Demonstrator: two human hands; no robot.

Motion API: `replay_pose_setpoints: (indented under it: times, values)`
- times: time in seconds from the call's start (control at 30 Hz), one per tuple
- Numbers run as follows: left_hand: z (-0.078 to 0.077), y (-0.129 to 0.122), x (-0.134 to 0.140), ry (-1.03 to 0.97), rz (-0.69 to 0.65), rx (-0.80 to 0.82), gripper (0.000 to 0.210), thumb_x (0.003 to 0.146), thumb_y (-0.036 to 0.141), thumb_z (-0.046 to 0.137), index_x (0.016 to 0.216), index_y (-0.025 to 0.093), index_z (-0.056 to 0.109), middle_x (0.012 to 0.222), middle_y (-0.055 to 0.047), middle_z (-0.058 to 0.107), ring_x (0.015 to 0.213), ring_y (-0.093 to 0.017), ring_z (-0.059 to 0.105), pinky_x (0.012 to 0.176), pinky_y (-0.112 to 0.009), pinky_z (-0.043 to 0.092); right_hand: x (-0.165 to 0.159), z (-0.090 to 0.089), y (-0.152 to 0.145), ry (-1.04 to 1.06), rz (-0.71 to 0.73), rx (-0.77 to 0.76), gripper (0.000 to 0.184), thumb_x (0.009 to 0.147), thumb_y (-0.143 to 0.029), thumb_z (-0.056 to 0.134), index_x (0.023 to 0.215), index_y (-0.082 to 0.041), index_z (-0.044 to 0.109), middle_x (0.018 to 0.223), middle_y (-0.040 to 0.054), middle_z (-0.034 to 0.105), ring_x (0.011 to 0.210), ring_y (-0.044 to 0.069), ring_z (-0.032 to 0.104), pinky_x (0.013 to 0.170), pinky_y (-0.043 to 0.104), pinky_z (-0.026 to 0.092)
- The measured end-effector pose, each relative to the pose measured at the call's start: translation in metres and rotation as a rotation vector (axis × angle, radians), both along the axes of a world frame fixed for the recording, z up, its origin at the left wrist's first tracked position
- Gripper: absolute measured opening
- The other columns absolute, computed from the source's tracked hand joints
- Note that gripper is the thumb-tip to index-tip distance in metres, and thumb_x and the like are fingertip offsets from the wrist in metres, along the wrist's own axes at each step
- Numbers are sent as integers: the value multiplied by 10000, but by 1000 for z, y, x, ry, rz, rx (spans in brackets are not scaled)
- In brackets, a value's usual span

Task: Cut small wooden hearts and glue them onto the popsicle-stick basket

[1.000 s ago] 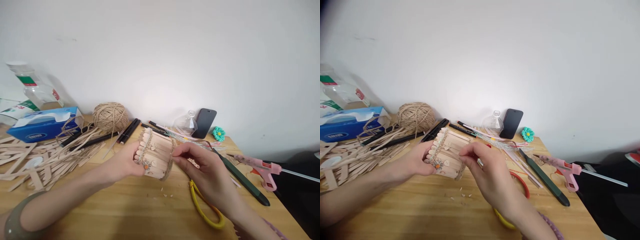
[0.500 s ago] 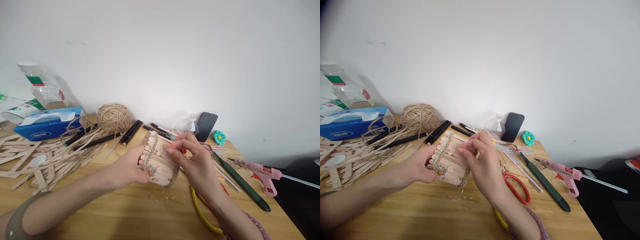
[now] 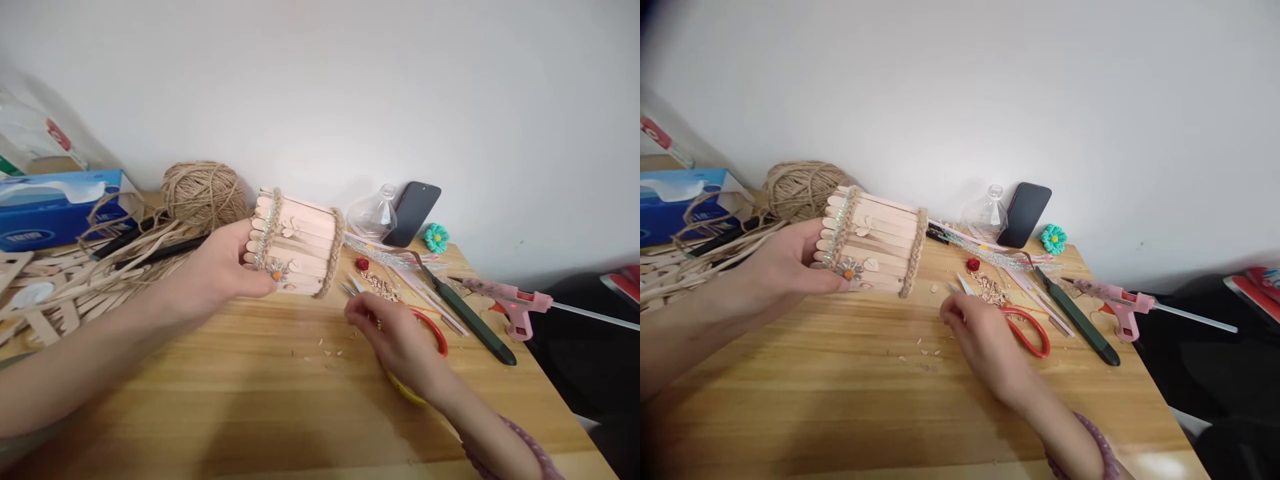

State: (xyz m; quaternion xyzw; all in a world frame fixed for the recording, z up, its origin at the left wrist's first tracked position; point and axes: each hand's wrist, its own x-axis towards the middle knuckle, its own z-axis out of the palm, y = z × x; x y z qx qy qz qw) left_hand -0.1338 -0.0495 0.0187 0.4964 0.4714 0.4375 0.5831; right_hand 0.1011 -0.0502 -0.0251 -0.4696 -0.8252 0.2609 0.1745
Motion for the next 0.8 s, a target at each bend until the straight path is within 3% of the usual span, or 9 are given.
replay_pose_setpoints:
  times: [0.17, 0.3, 0.43, 0.6, 0.8]
  values:
    - [-8, 1, 2, 19, 25, 15, 409, 544, -2, 612, 922, 152, 633, 578, 107, 642, 561, -98, 615, 592, -187, 489, 10, -25, -13, -75, 89, 57, 195, 866, -112, 447, 877, -175, 631, 884, 81, 618, 795, 189, 573, 692, 312, 454]
    - [-16, 2, 0, -15, 18, 30, 395, 562, -8, 615, 908, 181, 650, 612, 107, 649, 575, -88, 626, 569, -170, 502, 12, -24, -26, -111, 134, 171, 186, 882, -103, 436, 873, -169, 609, 822, 67, 631, 754, 188, 573, 647, 295, 451]
    - [-17, 3, -1, -29, -5, 44, 390, 567, -23, 609, 896, 179, 660, 607, 107, 647, 582, -84, 633, 580, -170, 511, 13, -23, -33, -132, 158, 173, 182, 883, -90, 427, 838, -172, 582, 795, 59, 624, 746, 191, 565, 636, 292, 444]
    - [-16, 4, 1, -22, -9, 40, 410, 568, -30, 600, 922, 167, 660, 588, 110, 644, 562, -79, 630, 586, -173, 515, 18, -20, -23, -121, 71, 247, 139, 873, -112, 463, 827, -158, 586, 798, 58, 627, 728, 183, 572, 636, 289, 443]
    - [-17, 4, 1, -6, -13, 42, 432, 582, -34, 601, 960, 169, 655, 624, 108, 660, 595, -77, 639, 610, -171, 517, 11, -15, -10, -303, 144, 254, 161, 874, -105, 467, 866, -156, 619, 811, 63, 627, 747, 192, 571, 633, 289, 441]
